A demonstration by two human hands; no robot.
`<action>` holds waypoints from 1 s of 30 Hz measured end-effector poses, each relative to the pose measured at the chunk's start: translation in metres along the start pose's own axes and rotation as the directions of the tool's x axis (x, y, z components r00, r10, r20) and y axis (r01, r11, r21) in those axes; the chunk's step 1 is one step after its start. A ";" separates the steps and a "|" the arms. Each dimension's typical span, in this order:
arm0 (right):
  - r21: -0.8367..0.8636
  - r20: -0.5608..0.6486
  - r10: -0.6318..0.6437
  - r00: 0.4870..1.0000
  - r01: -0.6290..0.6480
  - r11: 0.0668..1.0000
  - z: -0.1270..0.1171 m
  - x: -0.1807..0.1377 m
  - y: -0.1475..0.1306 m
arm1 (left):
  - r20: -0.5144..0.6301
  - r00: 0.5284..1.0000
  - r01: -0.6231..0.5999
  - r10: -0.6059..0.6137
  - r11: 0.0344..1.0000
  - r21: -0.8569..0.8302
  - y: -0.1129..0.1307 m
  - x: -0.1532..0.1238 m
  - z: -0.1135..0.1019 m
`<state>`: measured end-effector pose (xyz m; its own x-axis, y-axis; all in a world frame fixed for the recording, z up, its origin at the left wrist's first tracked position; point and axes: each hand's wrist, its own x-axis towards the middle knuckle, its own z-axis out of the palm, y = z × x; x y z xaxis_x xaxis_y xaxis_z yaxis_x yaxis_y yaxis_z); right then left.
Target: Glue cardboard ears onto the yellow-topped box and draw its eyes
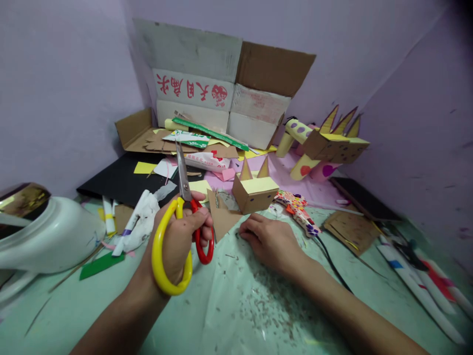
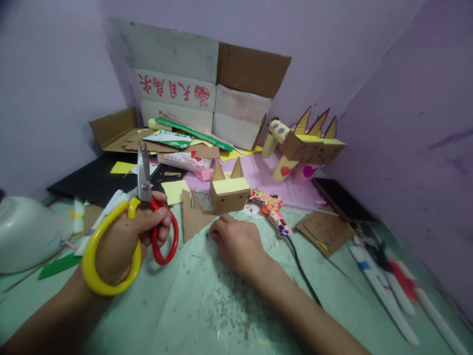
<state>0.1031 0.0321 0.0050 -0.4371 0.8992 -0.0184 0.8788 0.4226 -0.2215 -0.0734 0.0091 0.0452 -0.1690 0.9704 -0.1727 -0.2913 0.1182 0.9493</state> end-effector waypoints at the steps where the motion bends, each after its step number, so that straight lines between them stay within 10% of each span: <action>1: -0.012 0.010 -0.003 1.000 0.003 1.000 0.000 0.000 -0.001 | 0.002 1.000 0.000 0.000 1.000 -0.002 0.000 0.000 0.000; 18: 0.569 -0.108 0.114 0.988 -0.033 0.822 -0.007 -0.022 0.032 | 0.025 0.998 0.048 -0.050 0.996 0.069 -0.010 -0.003 0.003; 30: -0.043 0.022 -0.095 0.995 0.096 0.994 -0.009 0.007 -0.009 | 0.007 1.000 0.017 -0.018 0.994 0.112 -0.005 -0.001 0.000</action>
<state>0.0935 0.0355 0.0153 -0.5229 0.8522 -0.0185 0.8401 0.5116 -0.1802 -0.0719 0.0072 0.0407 -0.1577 0.9695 -0.1876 -0.1872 0.1572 0.9697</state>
